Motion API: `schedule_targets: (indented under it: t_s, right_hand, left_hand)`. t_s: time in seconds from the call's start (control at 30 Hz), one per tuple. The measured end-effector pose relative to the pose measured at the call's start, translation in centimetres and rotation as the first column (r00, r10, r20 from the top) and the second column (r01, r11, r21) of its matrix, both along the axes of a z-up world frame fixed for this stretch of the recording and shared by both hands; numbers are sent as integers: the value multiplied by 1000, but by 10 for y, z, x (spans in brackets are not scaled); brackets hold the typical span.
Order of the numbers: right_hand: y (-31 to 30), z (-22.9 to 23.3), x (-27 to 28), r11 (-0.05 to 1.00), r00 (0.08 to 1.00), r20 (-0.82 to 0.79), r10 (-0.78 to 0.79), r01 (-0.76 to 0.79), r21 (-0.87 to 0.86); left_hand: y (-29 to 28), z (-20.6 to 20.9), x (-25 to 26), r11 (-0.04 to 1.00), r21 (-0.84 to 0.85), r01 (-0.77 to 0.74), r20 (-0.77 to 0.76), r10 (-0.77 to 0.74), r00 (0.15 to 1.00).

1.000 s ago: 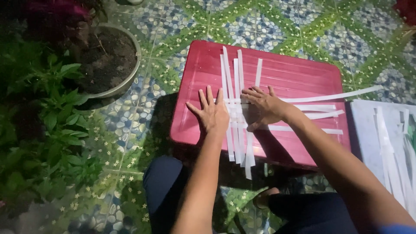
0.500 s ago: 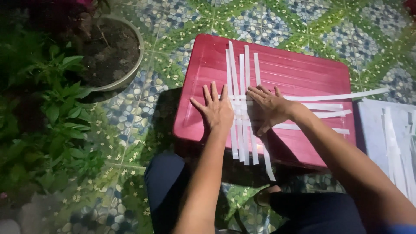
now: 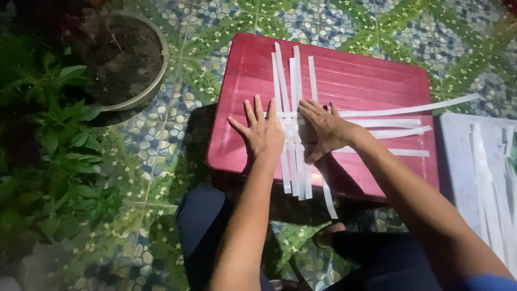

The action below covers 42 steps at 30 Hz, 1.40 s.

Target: The person weaves white plastic strips into a grid pattern by hand, aligning and placing them on a red stool to form a mat or bag base.

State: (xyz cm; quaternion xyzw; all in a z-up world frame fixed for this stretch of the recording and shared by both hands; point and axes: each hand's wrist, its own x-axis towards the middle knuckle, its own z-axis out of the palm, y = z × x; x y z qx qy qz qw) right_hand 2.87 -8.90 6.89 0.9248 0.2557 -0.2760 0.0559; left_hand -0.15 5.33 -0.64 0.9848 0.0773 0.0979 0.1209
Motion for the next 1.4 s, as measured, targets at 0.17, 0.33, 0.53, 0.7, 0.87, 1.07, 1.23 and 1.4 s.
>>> schedule_targets:
  t_s: [0.17, 0.33, 0.53, 0.7, 0.87, 1.07, 1.23, 1.4]
  right_hand:
    - [-4, 2, -4, 993, 999, -9, -31, 32, 110]
    - [-17, 14, -4, 972, 999, -14, -45, 47, 228]
    - [-57, -3, 9, 910, 995, 98, -24, -19, 415]
    - [-46, -15, 10, 911, 996, 75, -49, 14, 411]
    - [-47, -22, 15, 892, 997, 64, -35, 2, 452]
    - [-46, -23, 14, 909, 993, 119, -23, -29, 417]
    - [-49, -35, 17, 969, 972, 230, 54, -107, 222]
    - [-46, -54, 34, 970, 958, 278, 65, -126, 208]
  left_hand:
    - [-1, 11, -4, 1000, 7, 9, -43, -8, 999]
    - [1, 14, -2, 1000, 0, 6, -79, -6, 997]
    - [-1, 19, -3, 1000, 7, 18, -122, -17, 992]
    - [2, 24, -5, 1000, 4, 18, -166, -17, 986]
    - [1, 12, -3, 1000, 13, 7, -54, -7, 999]
    - [1, 16, -7, 1000, -9, 23, -23, -23, 999]
    - [1, 20, -10, 999, -17, 40, -55, -41, 998]
    - [0, -22, 1, 947, -93, 308, 286, -271, 919]
